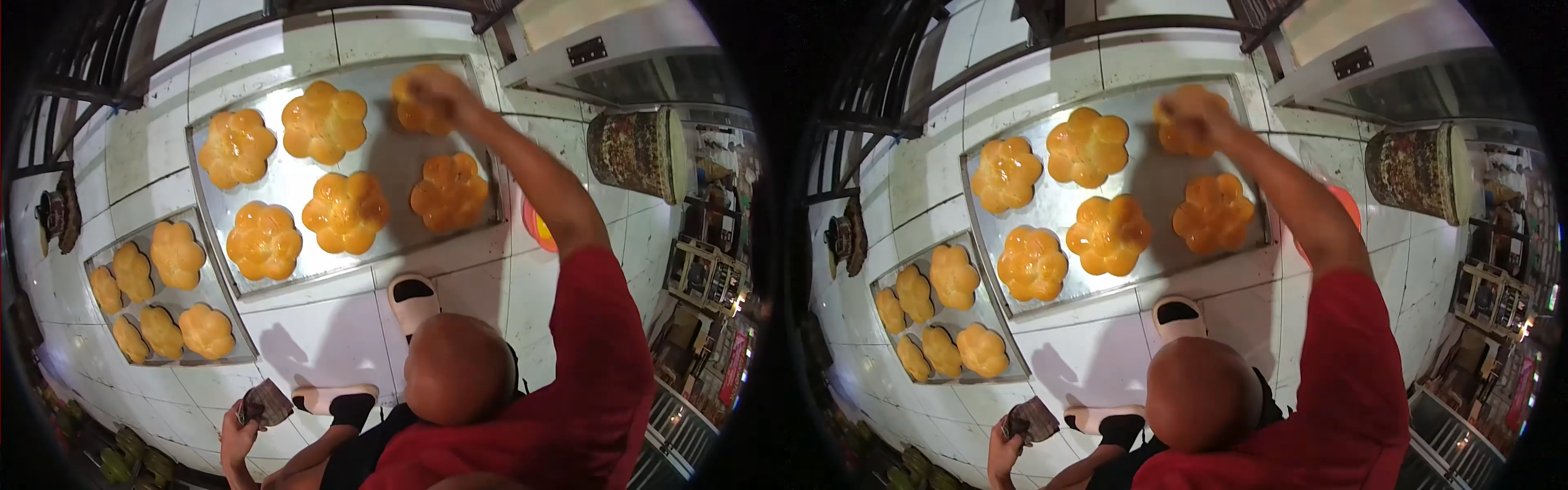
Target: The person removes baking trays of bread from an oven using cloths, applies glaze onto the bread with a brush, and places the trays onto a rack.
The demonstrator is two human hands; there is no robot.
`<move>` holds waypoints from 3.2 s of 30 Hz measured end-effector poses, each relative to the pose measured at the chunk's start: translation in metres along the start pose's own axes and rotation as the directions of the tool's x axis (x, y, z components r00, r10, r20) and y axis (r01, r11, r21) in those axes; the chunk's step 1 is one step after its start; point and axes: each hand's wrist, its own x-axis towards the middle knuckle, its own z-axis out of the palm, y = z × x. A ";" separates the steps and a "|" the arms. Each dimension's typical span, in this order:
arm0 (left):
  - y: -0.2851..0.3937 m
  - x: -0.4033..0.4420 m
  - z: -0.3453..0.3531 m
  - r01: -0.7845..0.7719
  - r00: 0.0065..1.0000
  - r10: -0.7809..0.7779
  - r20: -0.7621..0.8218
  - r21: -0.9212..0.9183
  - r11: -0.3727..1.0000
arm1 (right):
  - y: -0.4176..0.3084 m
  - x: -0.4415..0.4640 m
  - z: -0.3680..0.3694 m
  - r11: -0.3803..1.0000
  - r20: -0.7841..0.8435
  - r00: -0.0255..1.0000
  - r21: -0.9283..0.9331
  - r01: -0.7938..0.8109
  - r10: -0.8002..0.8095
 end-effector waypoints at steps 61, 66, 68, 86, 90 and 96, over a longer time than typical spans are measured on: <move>0.005 -0.033 -0.039 -0.115 0.993 0.116 0.001 0.171 0.979 | -0.142 0.021 0.056 0.849 0.046 0.875 0.220 -0.480 0.483; 0.010 -0.021 -0.037 -0.142 0.989 0.148 -0.022 0.185 0.972 | -0.159 0.061 0.057 0.988 0.043 0.992 0.107 0.115 -0.120; 0.006 -0.030 -0.039 -0.118 0.991 0.129 -0.045 0.198 0.973 | -0.165 0.076 0.073 0.899 0.126 0.901 0.208 0.386 -0.416; -0.011 -0.063 -0.043 -0.038 0.973 0.035 -0.227 -0.009 0.999 | -0.228 0.213 0.179 0.933 0.291 0.903 0.266 0.242 -0.317; -0.004 -0.065 -0.038 -0.012 0.968 0.002 -0.250 -0.036 0.999 | -0.258 0.221 0.187 0.923 0.369 0.885 0.355 0.148 -0.283; -0.010 -0.066 -0.034 -0.033 0.981 0.027 -0.192 -0.029 0.999 | -0.235 0.283 0.178 0.960 0.058 0.998 0.275 -0.052 0.038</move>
